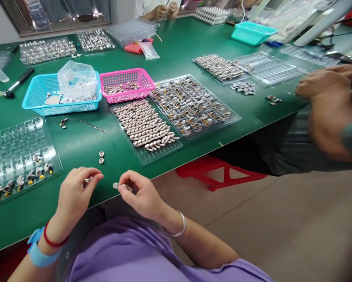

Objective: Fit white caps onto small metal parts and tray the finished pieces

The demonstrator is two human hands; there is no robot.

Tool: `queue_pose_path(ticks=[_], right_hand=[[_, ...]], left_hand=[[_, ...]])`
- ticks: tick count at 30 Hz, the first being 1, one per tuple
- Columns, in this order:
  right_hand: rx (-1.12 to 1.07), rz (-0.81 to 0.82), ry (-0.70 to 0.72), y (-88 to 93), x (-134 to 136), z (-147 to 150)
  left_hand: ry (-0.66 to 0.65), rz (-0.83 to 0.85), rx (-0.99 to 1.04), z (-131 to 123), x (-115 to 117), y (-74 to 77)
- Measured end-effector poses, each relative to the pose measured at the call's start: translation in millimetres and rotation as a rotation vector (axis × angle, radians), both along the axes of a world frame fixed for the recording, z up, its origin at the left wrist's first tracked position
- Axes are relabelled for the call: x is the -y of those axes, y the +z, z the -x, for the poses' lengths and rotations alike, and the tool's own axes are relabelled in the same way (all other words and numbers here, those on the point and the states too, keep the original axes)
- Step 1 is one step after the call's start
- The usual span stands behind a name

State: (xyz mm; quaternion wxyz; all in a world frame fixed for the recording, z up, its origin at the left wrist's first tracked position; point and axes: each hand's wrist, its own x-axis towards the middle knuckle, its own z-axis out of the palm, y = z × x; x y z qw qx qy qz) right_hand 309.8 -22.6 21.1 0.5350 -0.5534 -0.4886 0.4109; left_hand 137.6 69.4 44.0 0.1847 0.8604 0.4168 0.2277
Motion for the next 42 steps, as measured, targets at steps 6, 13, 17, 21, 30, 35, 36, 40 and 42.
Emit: queue_pose_path(ticks=[6, 13, 17, 21, 30, 35, 36, 40, 42], right_hand=[[-0.035, 0.004, -0.034, -2.6, -1.0, -5.1], [-0.121, -0.016, 0.002, -1.1, -3.6, -4.0], [-0.174, -0.013, 0.068, 0.6, -3.8, -2.2], [-0.190, 0.013, 0.173, 0.2, -0.9, 1.6], [0.028, -0.062, 0.235, 13.6, -1.4, 11.5], [0.109, -0.089, 0.256, 13.1, -0.4, 12.6], [0.121, -0.094, 0.262, 13.1, 0.2, 12.8], [0.152, -0.139, 0.273, 12.7, 1.8, 13.7], [0.177, -0.171, 0.281, 12.1, 2.3, 14.1]], left_hand=[[0.049, -0.231, -0.182, -21.9, -32.8, -12.6], [0.011, -0.228, -0.096, -22.1, -27.3, -15.3], [-0.026, -0.125, 0.052, -8.9, 3.4, -7.2], [0.024, 0.173, 0.289, 6.1, 37.4, -1.8], [0.074, 0.385, 0.491, 18.9, 60.1, -4.8], [0.150, 0.436, 0.507, 21.8, 65.9, -6.3], [0.157, 0.437, 0.505, 22.2, 66.8, -6.7], [0.156, 0.422, 0.521, 23.4, 69.2, -9.4], [0.141, 0.423, 0.526, 24.2, 70.2, -10.6]])
